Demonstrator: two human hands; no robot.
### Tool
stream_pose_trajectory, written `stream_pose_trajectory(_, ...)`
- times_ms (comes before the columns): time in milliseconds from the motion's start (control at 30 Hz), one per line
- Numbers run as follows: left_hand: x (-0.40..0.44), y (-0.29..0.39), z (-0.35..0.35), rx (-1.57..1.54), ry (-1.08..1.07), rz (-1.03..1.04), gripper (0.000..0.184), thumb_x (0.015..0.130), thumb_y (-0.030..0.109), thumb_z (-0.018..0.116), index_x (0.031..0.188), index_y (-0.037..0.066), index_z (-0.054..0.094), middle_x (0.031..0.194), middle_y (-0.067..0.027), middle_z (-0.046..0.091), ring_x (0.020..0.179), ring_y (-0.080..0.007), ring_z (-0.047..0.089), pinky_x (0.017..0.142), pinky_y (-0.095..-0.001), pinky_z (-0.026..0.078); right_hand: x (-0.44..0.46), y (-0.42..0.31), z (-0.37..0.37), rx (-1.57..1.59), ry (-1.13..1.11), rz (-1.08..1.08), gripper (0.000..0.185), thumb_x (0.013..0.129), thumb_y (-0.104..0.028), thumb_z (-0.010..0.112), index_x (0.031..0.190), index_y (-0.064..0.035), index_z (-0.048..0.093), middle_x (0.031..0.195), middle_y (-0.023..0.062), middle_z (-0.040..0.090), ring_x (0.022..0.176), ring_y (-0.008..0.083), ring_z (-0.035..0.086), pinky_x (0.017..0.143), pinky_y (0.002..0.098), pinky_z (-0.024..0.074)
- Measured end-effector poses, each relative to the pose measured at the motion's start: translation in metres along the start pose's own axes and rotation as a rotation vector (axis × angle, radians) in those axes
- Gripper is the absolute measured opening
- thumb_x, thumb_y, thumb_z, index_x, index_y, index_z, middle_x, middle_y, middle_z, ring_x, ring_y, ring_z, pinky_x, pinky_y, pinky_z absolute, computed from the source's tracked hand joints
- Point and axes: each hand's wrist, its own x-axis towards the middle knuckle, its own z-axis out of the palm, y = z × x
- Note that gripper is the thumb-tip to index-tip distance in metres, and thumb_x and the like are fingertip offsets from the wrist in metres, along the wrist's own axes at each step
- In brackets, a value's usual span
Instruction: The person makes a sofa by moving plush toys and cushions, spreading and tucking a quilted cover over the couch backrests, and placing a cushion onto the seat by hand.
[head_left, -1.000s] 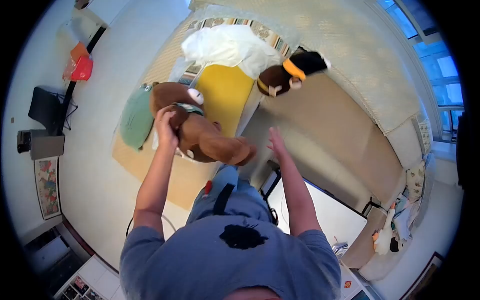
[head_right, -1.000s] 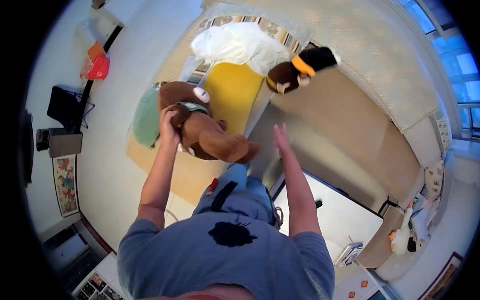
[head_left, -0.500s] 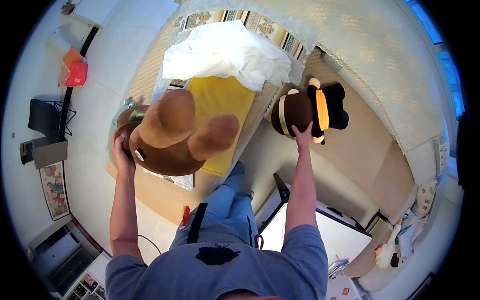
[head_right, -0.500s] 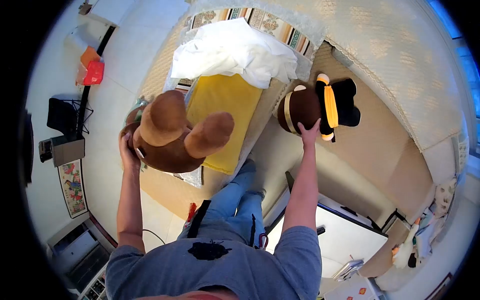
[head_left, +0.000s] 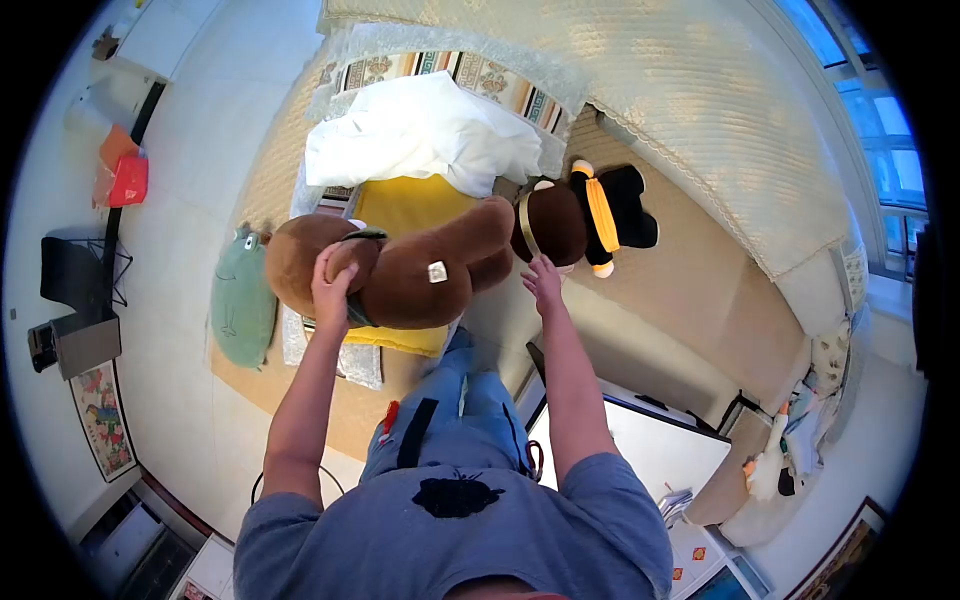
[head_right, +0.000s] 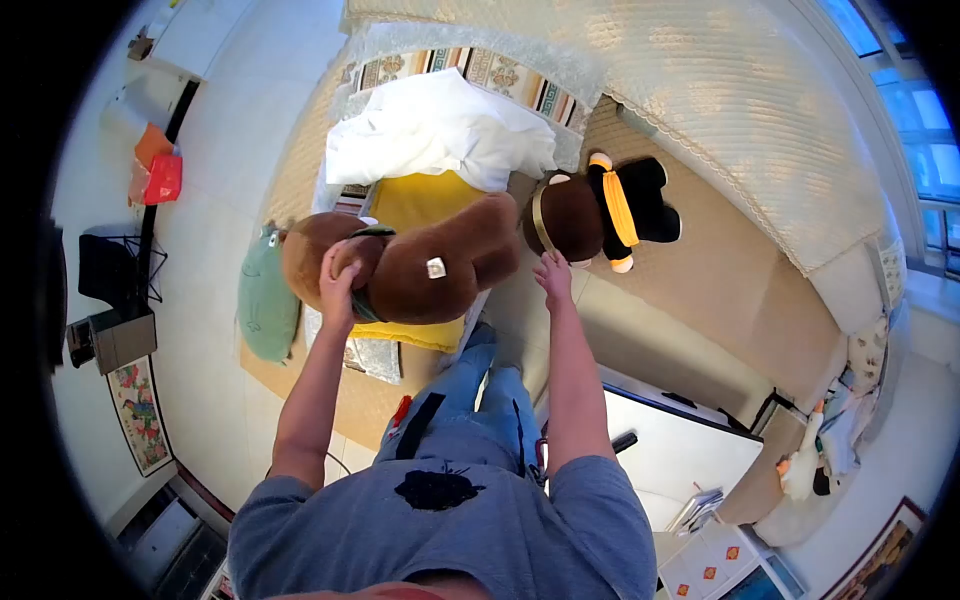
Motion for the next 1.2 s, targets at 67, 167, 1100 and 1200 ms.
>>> stream_pose_trajectory(67, -0.005, 0.004, 0.011, 0.040, 0.010, 0.000, 0.036, 0.072, 0.002, 0.056, 0.107, 0.003, 0.048, 0.103, -0.0059, 0.051, 0.098, -0.0152, 0.048, 0.086, -0.0265, 0.038, -0.019, -0.006, -0.003, -0.144, -0.039, -0.020, 0.056, 0.080, -0.024, 0.053, 0.129, -0.0084, 0.029, 0.110, 0.0100, 0.049, 0.087, 0.0227, 0.055, 0.072, 0.0295, 0.0444)
stream_pose_trajectory(167, -0.013, 0.014, 0.019, 0.037, 0.045, 0.045, 0.031, 0.071, 0.001, 0.056, 0.102, 0.003, 0.051, 0.098, -0.0052, 0.053, 0.092, -0.0140, 0.050, 0.083, -0.0250, 0.039, -0.044, -0.002, -0.025, -0.511, -0.076, -0.118, 0.047, 0.079, -0.024, 0.054, 0.121, -0.0056, 0.041, 0.097, 0.0095, 0.056, 0.079, 0.0173, 0.057, 0.069, 0.0266, 0.0447)
stream_pose_trajectory(1100, 0.030, -0.106, 0.037, 0.173, 0.386, -0.741, 0.035, 0.081, 0.018, 0.047, 0.116, 0.020, 0.042, 0.113, -0.0013, 0.048, 0.098, -0.0220, 0.046, 0.071, -0.0481, 0.038, -0.042, -0.131, -0.258, -1.061, -0.015, -0.388, 0.039, 0.075, -0.027, 0.052, 0.107, -0.0037, 0.054, 0.097, 0.0181, 0.058, 0.089, 0.0328, 0.055, 0.080, 0.0375, 0.0434)
stream_pose_trajectory(1200, 0.035, -0.096, 0.099, -0.069, 0.345, -0.657, 0.032, 0.088, 0.023, 0.037, 0.118, 0.013, 0.041, 0.113, -0.0072, 0.049, 0.103, -0.0248, 0.045, 0.081, -0.0449, 0.041, -0.024, -0.140, -0.294, -1.084, 0.106, -0.473, 0.039, 0.076, -0.027, 0.054, 0.109, -0.0072, 0.053, 0.089, 0.0154, 0.060, 0.082, 0.0276, 0.058, 0.074, 0.0349, 0.0449)
